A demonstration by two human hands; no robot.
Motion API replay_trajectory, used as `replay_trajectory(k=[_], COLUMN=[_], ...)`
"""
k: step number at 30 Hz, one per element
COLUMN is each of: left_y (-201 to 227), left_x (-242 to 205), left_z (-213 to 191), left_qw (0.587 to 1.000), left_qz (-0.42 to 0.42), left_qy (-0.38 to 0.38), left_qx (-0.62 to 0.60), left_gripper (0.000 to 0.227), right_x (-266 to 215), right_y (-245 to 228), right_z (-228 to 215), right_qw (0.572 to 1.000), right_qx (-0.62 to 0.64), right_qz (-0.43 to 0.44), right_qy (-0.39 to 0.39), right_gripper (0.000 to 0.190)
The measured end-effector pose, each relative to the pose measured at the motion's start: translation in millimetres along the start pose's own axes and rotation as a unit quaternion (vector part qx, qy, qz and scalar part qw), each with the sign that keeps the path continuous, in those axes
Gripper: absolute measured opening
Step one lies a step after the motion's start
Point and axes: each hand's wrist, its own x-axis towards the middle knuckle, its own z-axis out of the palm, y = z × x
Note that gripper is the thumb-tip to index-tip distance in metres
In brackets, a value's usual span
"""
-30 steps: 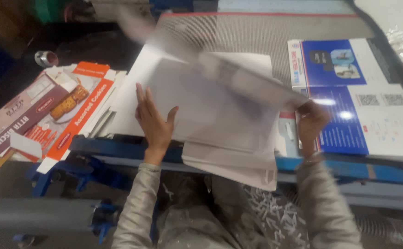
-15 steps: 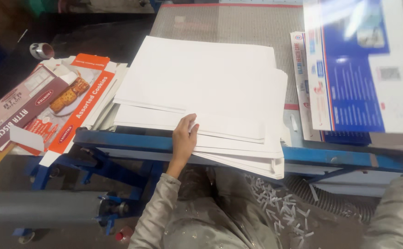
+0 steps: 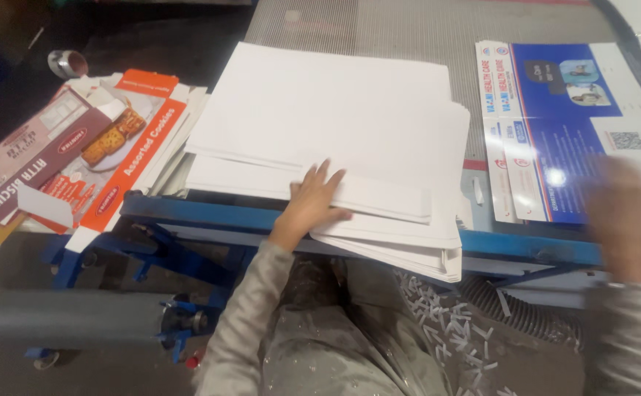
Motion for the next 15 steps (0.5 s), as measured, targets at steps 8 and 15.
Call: replay_trajectory(k=[8, 15], left_y=[22, 32], left_x=[22, 17], left_z=[10, -1], left_qw=[0.998, 0.999], left_qz=[0.033, 0.015], left_qy=[-0.054, -0.05], left_qx=[0.009, -0.012], left_gripper=[0.104, 0.104], right_x=[-1, 11], right_y=[-228, -240], right_z=[25, 21], right_qw=[0.891, 0.879], right_qx=[0.146, 0.103], right_qz=[-0.356, -0.337], right_qy=[-0.241, -0.322], right_gripper=[0.018, 0.01])
